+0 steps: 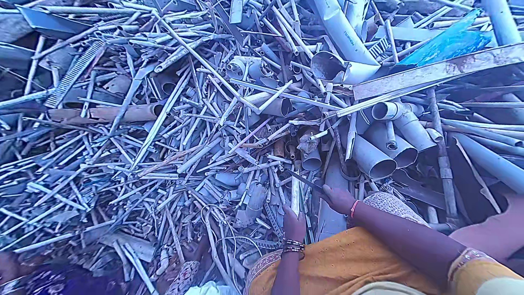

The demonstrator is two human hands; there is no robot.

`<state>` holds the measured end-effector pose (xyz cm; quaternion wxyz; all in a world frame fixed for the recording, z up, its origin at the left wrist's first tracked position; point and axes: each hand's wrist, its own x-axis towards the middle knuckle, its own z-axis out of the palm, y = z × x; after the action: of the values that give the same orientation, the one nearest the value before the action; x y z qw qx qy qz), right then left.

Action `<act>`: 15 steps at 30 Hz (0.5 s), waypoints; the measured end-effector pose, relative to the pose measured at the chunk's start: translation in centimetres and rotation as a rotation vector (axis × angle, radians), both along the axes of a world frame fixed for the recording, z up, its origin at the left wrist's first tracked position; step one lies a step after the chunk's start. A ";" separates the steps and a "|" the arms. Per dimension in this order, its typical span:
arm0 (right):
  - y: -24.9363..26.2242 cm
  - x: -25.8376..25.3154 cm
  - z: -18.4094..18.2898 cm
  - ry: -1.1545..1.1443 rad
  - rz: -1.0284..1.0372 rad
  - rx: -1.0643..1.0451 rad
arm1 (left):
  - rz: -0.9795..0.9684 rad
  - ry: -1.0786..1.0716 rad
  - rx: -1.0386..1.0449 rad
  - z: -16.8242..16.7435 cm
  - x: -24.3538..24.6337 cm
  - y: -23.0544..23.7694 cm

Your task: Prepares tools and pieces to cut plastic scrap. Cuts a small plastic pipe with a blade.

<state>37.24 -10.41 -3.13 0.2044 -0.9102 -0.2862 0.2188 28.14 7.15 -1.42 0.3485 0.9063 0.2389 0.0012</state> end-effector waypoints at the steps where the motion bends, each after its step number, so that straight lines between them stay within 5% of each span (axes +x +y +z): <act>1: -0.2 -0.4 -0.1 -0.024 0.089 0.013 | -0.003 -0.040 -0.092 -0.5 0.0 0.3; 3: -0.2 -0.5 -0.3 -0.086 0.216 0.060 | 0.027 -0.155 -0.355 -1.0 0.1 0.9; 6: 0.1 0.1 0.1 -0.008 0.003 0.019 | 0.176 -0.220 -0.803 -0.3 0.0 0.4; 8: -0.1 -0.5 0.2 -0.046 0.069 0.009 | 0.247 -0.172 -1.034 -0.1 0.0 0.5; 10: -0.1 -0.9 -0.1 -0.117 0.176 0.064 | 0.318 -0.145 -1.121 0.3 0.4 1.0; 13: 0.2 -0.2 -0.1 -0.010 -0.040 0.015 | 0.350 -0.158 -1.232 0.1 0.0 1.3; 15: -0.2 -0.7 0.0 -0.031 -0.007 0.000 | 0.358 -0.157 -1.281 0.2 -0.1 1.3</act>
<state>36.56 -10.63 -3.08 0.2009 -0.9145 -0.2861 0.2038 28.01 8.42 -1.25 0.8285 0.4639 0.3131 -0.0172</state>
